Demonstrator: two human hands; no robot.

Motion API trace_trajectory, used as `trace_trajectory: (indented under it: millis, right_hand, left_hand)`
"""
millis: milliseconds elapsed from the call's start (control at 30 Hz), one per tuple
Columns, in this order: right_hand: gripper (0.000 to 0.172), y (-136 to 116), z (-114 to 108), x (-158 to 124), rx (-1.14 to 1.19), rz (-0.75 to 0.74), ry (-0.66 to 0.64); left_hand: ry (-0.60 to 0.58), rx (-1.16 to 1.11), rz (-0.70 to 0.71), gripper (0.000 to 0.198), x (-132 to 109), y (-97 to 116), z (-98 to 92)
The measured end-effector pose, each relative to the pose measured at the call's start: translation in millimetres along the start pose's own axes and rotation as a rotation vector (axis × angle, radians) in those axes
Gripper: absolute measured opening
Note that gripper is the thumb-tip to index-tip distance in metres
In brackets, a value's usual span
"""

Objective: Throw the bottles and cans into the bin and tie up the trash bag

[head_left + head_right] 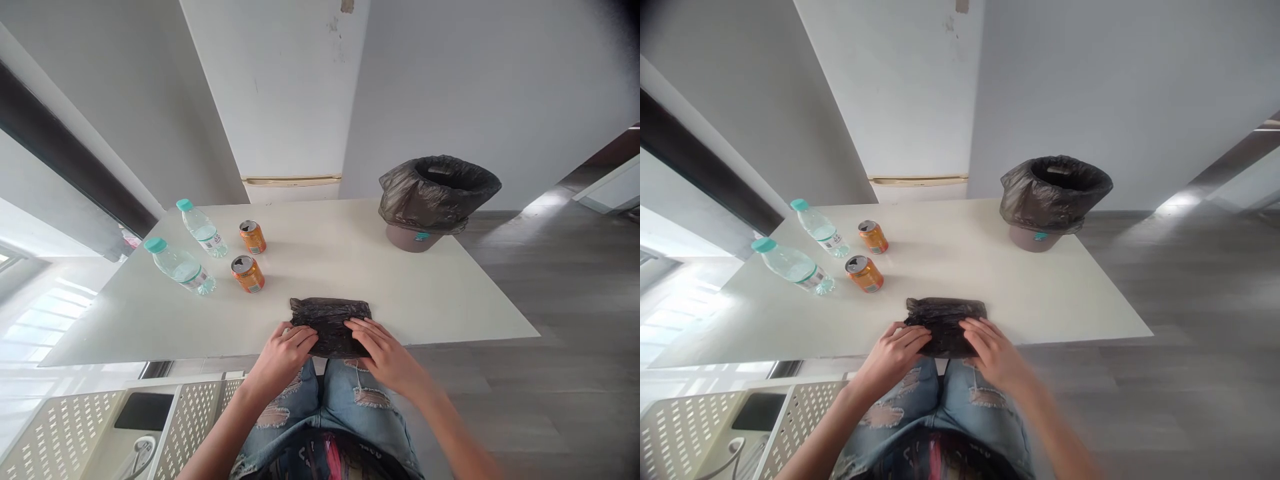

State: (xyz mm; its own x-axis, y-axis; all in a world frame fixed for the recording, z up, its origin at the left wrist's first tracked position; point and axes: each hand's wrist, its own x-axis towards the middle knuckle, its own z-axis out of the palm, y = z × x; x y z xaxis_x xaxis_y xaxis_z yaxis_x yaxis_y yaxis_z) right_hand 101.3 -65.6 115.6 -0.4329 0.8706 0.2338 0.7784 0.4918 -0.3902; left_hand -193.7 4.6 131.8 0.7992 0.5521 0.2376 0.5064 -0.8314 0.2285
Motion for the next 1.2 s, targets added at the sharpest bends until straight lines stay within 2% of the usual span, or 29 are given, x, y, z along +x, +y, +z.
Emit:
trace_trajectory:
  millis: [100,267,467,567,767,900,1033,1133,1200]
  right_hand:
    - [0.035,5,-1,-1,0.126,0.019,0.056]
    - [0.024,12,4,11,0.232,0.217,0.265]
    - [0.025,13,6,33,0.223,0.395,0.417]
    - [0.027,17,10,38,0.219,0.451,0.426]
    - [0.022,23,16,46,0.185,0.470,0.415]
    - [0.021,21,17,49,0.184,0.434,0.409]
    - [0.022,16,15,48,0.117,0.409,0.455]
    - [0.021,7,10,48,-0.011,0.304,0.541]
    - [0.025,-1,9,52,-0.073,0.187,0.455]
  left_hand:
    - [0.082,-0.115,-0.055,0.027,6,-8,-3.1]
    - [0.100,-0.235,-0.268,0.022,30,-24,-6.2]
    - [0.117,-0.267,-0.390,0.019,59,-31,-2.9]
    - [0.127,-0.316,-0.461,0.023,67,-33,1.4]
    - [0.130,-0.061,-0.365,0.024,67,-36,11.8]
    - [0.097,-0.033,-0.256,0.030,64,-37,15.8]
    - [0.055,0.038,-0.233,0.032,67,-38,15.6]
    - [0.019,0.077,-0.229,0.034,70,-38,13.8]
    - [0.008,0.085,-0.236,0.036,70,-36,12.9]
